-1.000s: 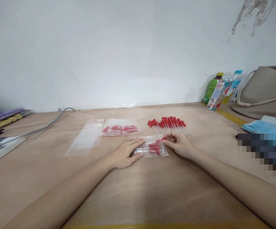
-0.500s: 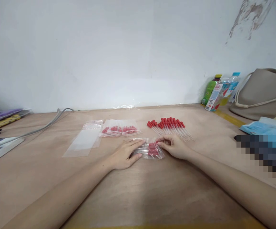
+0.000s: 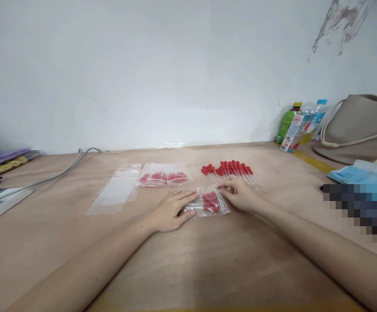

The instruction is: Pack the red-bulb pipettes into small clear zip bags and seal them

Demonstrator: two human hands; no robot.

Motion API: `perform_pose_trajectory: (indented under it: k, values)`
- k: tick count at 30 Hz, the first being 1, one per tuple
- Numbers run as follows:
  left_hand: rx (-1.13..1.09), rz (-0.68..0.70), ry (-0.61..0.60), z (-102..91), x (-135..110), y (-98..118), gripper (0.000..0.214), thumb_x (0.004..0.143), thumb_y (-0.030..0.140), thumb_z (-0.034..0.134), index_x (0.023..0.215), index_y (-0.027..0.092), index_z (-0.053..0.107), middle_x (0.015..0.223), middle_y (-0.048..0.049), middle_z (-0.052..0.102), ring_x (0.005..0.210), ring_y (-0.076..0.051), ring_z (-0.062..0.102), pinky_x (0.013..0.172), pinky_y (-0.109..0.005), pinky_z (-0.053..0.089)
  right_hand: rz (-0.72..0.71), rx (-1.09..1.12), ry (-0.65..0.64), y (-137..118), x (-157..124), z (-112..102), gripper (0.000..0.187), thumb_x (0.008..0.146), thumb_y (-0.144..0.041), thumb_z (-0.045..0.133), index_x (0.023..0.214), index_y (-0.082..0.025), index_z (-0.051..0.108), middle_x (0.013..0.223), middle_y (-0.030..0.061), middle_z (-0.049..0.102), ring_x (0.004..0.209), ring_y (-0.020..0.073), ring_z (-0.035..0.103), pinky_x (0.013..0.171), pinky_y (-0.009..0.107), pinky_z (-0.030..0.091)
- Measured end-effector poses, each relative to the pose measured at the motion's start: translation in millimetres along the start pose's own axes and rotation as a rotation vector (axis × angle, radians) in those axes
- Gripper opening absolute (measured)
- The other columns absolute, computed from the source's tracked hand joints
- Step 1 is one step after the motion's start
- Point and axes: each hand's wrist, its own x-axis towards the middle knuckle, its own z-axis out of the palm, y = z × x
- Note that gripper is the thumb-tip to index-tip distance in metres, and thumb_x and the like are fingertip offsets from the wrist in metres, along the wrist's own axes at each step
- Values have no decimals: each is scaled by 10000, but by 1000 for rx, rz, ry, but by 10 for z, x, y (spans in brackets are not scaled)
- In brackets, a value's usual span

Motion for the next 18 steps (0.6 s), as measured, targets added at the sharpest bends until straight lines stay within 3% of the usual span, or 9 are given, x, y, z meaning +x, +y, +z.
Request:
perform_pose_trajectory:
  k: [4,8,12,18]
  values:
    - [19,13,-28,5,1,-11,440,930,386,358,1362,303,333,1432,-38,320,1309,-212,312,1068,-444,261,120,-143,127,33,218,-75,172,750,-218,521,791,-174,682,827,46,636,767,149,565,699,249,412]
    - [40,-5,-41,3,10,3,450,928,395,353,1367,302,323,1430,-44,324,1309,-225,308,1066,-464,248,239,-311,90,-32,499,-45,223,790,-260,474,865,-196,675,908,55,660,830,176,592,695,261,416]
    - [37,-47,-46,-12,13,36,487,917,420,362,1376,263,313,1425,-65,332,1300,-242,318,1061,-481,248,349,-495,50,-108,734,91,321,843,-337,415,935,-170,672,1029,120,631,948,237,585,740,304,431]
    - [19,-56,-51,-10,-1,46,496,910,420,374,1375,261,312,1421,-66,337,1297,-245,321,1054,-487,254,444,-512,26,-122,854,237,279,823,-255,446,938,-120,662,1040,184,602,963,283,587,752,345,441]
